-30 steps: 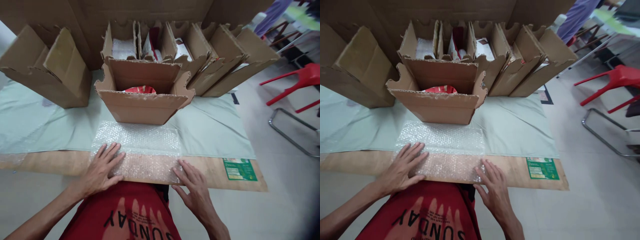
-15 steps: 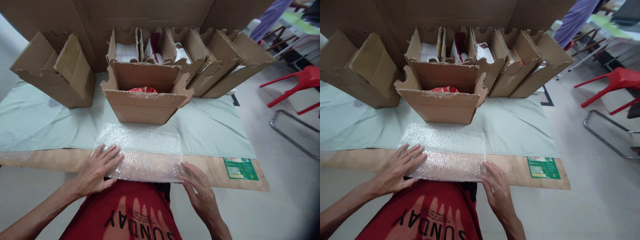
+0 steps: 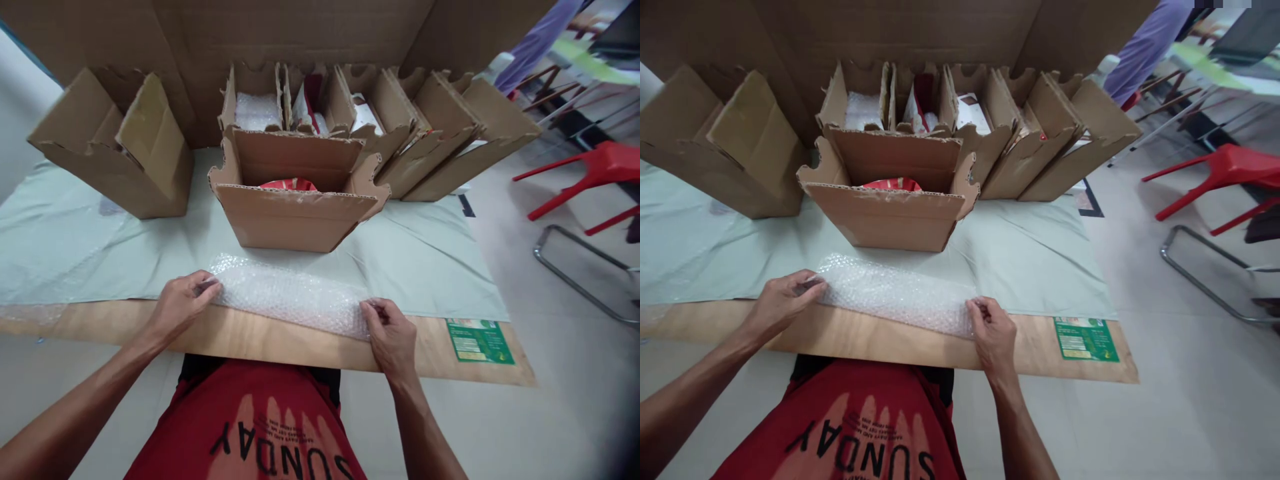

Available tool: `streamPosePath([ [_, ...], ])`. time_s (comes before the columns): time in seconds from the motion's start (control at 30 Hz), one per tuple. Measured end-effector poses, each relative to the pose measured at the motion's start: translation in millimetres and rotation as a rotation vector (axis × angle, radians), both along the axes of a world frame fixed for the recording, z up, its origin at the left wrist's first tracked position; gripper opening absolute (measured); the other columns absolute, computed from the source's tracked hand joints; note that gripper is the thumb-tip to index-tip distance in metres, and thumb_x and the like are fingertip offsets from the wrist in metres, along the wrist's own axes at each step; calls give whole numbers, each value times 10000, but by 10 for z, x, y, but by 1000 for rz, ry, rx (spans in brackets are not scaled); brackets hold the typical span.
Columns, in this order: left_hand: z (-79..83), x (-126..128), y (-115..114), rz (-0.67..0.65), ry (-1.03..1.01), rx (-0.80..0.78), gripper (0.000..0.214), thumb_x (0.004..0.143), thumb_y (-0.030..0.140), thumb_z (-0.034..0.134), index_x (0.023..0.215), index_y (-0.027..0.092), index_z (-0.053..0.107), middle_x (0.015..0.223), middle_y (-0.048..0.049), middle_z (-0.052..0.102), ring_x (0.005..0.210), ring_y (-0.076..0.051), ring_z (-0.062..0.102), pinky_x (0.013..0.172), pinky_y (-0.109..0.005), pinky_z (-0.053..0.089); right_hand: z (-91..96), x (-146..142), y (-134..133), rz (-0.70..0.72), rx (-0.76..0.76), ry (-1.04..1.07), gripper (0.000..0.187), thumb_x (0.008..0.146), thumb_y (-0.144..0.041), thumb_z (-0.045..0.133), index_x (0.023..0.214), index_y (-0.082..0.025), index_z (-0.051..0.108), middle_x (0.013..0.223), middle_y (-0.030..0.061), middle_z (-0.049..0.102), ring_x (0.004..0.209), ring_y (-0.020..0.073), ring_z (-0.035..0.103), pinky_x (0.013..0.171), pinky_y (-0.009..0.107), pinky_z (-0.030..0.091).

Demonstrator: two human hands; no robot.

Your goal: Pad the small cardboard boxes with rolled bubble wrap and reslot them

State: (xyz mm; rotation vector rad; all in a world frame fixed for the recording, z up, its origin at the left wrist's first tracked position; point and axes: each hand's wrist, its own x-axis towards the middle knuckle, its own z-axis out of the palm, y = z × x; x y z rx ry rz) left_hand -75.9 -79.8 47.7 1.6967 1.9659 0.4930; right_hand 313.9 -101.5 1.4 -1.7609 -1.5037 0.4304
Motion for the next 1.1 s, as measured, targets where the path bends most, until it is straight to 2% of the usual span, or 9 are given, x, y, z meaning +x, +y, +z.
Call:
streamPosePath([
  [0.2,-148,23,152,-136,353,150,306,905,417,500,977,212,715,932,-99,740,837,-278,692,813,-396,509,-101,26,51,58,78,-420,357,989,-484,526,869,-198,702,745,59,714,681,209,608,710,361,430],
  [0.3,-174,-17,156,-110,488,168,490,902,490,511,1210,139,659,1029,-166,689,949,-341,677,842,-443,511,-41,21,68,90,61,-567,359,991,-472,517,1076,-172,696,974,120,734,849,263,622,739,379,413],
  [0.4,-193,-55,170,-111,495,120,469,889,533,518,1090,146,692,1010,-161,671,931,-336,664,837,-440,513,19,-41,149,126,3,-646,383,980,-450,527,1211,-174,658,1163,145,703,917,286,607,762,398,413],
  [0.53,-176,-28,177,-168,381,114,329,893,457,468,859,196,666,918,-111,674,873,-282,648,795,-393,503,56,-106,261,206,-19,-495,253,968,-394,516,917,-202,674,1168,115,710,925,274,624,796,409,443],
  [0.63,-97,-27,147,-133,284,57,282,870,436,465,835,210,630,850,-67,693,801,-240,654,744,-345,492,132,-92,220,248,-90,-265,244,940,-411,542,816,-219,627,986,79,745,865,253,663,778,387,478],
  [0.77,37,-199,190,8,295,-47,299,839,373,486,1032,212,648,795,-25,728,692,-220,672,693,-313,489,306,-187,-6,337,-290,69,253,900,-398,619,1069,-213,657,843,25,731,744,191,677,683,296,510],
  [0.9,115,-433,513,7,502,75,393,846,261,483,1192,178,650,934,-89,767,904,-293,719,826,-370,494,361,-632,-227,564,-427,268,525,918,-285,578,1439,-226,539,909,17,755,755,172,694,709,277,541],
  [1.03,120,-463,983,-57,597,183,418,853,178,495,1242,138,644,1019,-153,755,1019,-349,687,920,-462,466,286,-1140,-279,720,-448,306,545,924,-207,544,1462,-295,557,1336,52,701,1126,223,694,962,353,529],
  [1.1,87,-388,1097,-41,584,301,452,854,188,543,1295,123,619,1164,-197,714,1118,-387,634,961,-521,447,257,-1281,-249,750,-436,300,482,938,-202,529,1403,-291,620,1356,57,690,1190,238,667,1011,382,507],
])
